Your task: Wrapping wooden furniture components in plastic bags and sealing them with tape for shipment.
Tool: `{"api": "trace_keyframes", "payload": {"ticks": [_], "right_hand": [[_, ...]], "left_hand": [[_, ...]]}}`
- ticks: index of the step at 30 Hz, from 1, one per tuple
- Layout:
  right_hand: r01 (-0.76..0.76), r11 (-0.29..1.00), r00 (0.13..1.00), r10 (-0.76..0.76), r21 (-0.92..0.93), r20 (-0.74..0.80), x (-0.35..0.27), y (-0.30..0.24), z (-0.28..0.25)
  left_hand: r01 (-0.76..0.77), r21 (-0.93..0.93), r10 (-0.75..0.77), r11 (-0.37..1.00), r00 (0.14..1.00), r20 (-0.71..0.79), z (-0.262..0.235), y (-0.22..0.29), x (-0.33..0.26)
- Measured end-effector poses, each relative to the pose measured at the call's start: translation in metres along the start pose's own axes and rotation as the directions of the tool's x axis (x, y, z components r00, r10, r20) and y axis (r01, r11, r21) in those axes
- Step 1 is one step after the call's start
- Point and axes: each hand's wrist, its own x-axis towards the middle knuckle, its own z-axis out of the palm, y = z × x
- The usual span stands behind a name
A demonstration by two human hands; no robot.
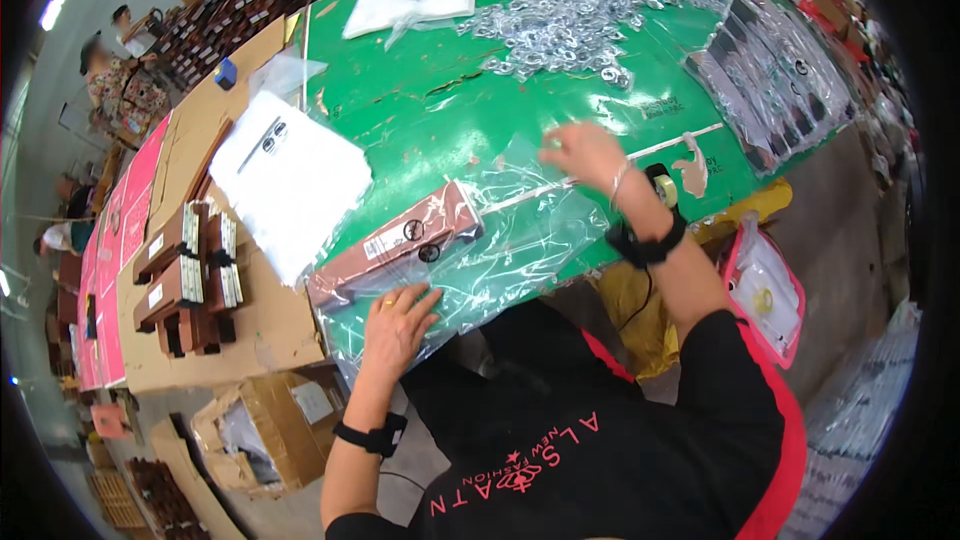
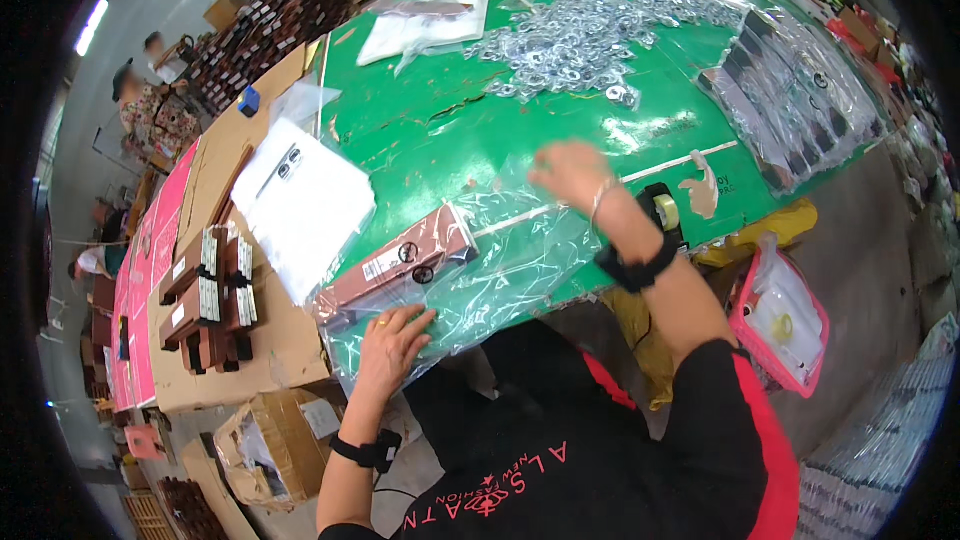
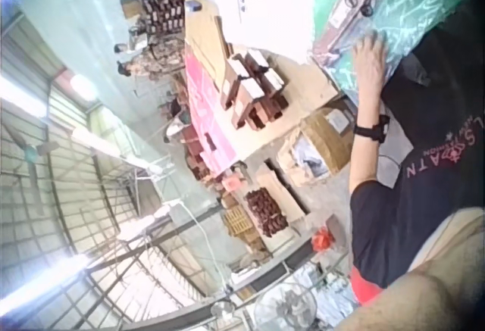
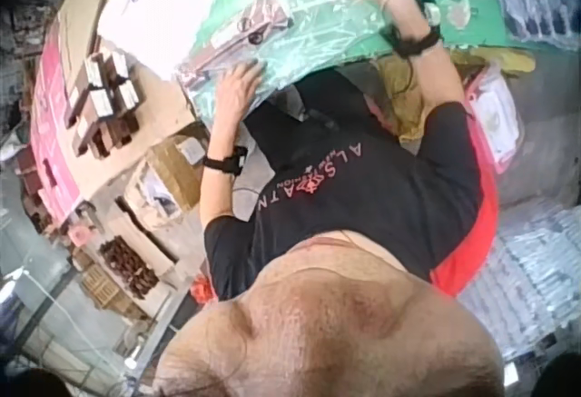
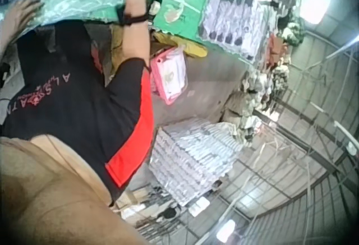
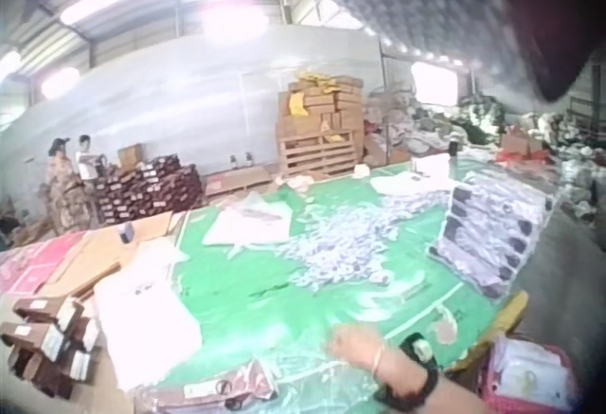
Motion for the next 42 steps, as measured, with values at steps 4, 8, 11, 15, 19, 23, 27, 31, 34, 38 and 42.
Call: {"api": "trace_keyframes", "payload": {"ticks": [4, 8, 11, 15, 19, 23, 27, 31, 34, 38, 42], "right_hand": [[-0.010, 0.980, 0.982, 0.047, 0.201, -0.182, 0.124, 0.038, 0.008], [-0.184, 0.982, 0.960, 0.172, -0.035, -0.221, 0.187, 0.126, 0.062], [-0.216, 0.948, 0.964, 0.169, -0.234, -0.205, 0.188, 0.097, 0.068], [-0.193, 0.978, 0.921, 0.154, -0.077, -0.357, 0.185, 0.084, 0.060], [-0.307, 0.932, 0.763, 0.362, 0.193, -0.535, 0.198, 0.125, 0.077], [0.084, 0.742, 0.867, 0.275, 0.666, -0.416, 0.064, 0.040, 0.021], [-0.006, 0.835, 0.882, 0.263, 0.550, -0.390, -0.032, 0.050, 0.051], [0.001, 0.534, 0.915, 0.340, 0.846, -0.216, -0.068, 0.028, 0.074], [-0.012, 0.236, 0.973, 0.229, 0.972, -0.043, -0.066, 0.015, 0.058], [0.001, 0.245, 0.959, 0.275, 0.970, -0.070, -0.071, 0.026, 0.028], [-0.012, 0.216, 0.960, 0.276, 0.976, -0.049, -0.081, 0.036, 0.037]], "left_hand": [[0.106, -0.051, -0.106, 0.993, 0.994, 0.000, -0.010, -0.001, -0.011], [0.043, -0.101, -0.047, 0.994, 0.998, -0.036, 0.023, -0.006, -0.003], [0.116, -0.095, -0.121, 0.989, 0.992, -0.042, 0.018, 0.002, -0.011], [0.137, -0.148, -0.146, 0.980, 0.988, -0.054, 0.012, 0.009, -0.013], [0.104, -0.183, -0.107, 0.978, 0.994, -0.007, 0.017, 0.004, 0.000], [0.139, -0.156, -0.139, 0.978, 0.990, 0.010, -0.018, 0.032, 0.039], [-0.118, -0.108, 0.087, 0.987, 0.963, -0.255, -0.005, 0.055, 0.109], [-0.198, -0.029, 0.177, 0.980, 0.928, -0.327, 0.016, 0.067, 0.164], [-0.156, -0.069, 0.125, 0.985, 0.937, -0.327, 0.026, 0.050, 0.171], [-0.124, -0.096, 0.093, 0.988, 0.957, -0.275, 0.020, 0.055, 0.181], [-0.214, -0.059, 0.193, 0.975, 0.947, -0.257, 0.028, 0.078, 0.196]]}}
